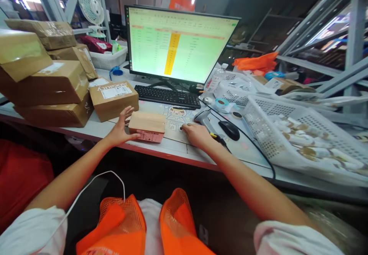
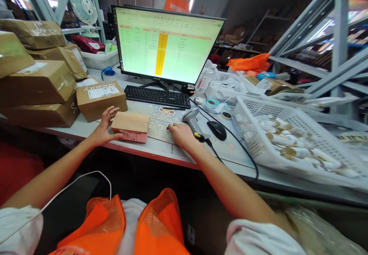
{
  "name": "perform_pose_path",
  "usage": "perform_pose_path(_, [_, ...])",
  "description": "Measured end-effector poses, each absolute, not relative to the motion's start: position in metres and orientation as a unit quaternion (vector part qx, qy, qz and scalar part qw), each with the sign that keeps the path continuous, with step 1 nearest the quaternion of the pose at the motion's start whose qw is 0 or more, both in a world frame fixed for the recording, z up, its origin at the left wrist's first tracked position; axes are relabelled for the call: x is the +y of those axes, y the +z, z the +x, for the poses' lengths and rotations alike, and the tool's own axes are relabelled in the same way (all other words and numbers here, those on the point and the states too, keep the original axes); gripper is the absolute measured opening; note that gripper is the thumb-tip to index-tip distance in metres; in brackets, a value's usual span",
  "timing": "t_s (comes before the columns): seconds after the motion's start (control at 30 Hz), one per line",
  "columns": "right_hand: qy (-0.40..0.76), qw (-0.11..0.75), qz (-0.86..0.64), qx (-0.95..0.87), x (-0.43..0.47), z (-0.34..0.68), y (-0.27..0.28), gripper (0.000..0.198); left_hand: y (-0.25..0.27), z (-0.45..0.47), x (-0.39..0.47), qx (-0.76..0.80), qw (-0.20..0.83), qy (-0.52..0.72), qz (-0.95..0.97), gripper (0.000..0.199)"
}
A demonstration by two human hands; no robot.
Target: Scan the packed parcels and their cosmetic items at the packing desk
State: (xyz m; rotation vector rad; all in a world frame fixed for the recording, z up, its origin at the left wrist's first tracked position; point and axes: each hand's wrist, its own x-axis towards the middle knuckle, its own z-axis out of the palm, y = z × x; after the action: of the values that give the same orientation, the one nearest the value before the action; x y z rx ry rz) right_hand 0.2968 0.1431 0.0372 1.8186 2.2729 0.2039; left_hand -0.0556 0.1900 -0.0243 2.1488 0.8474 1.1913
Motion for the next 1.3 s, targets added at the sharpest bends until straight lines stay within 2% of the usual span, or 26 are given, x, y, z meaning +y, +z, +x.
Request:
perform_pose_path(0.03, [0.062,0.105,0.626,0.770,0.144,0.296,0.035,0.034,-0.023,-0.051,0.187,0.306,0.223,0.454,0.807,0.107])
perform_pose_path(0.1, [0.054,0.088,0.639,0.763,0.147,0.291,0.039,0.035,-0.023,-0.042,0.182,0.299,0.148,0.469,0.818,0.081])
perform_pose_path(0.17, [0.070,0.052,0.643,0.761,0.150,0.284,0.056,0.035,-0.027,-0.034,0.179,0.298,0.110,0.495,0.809,0.053])
perform_pose_path(0.23, [0.106,0.011,0.632,0.767,0.154,0.272,0.083,0.036,-0.032,-0.029,0.178,0.290,0.094,0.526,0.794,0.040])
perform_pose_path(0.33, [0.143,-0.011,0.573,0.807,0.162,0.237,0.127,0.036,-0.037,-0.027,0.179,0.275,0.083,0.547,0.786,0.037])
perform_pose_path(0.43, [0.138,0.027,0.482,0.865,0.173,0.189,0.151,0.036,-0.038,-0.027,0.181,0.268,0.082,0.549,0.787,0.036])
perform_pose_path(0.63, [0.146,0.105,0.369,0.912,0.191,0.121,0.141,0.032,-0.045,-0.027,0.184,0.276,0.100,0.561,0.774,0.035])
perform_pose_path(1.07, [0.155,0.162,0.349,0.910,0.184,0.112,0.137,0.028,-0.048,-0.025,0.185,0.285,0.109,0.555,0.774,0.036])
perform_pose_path(1.3, [0.154,0.226,0.392,0.878,0.158,0.160,0.136,0.029,-0.042,-0.024,0.179,0.291,0.123,0.544,0.778,0.033])
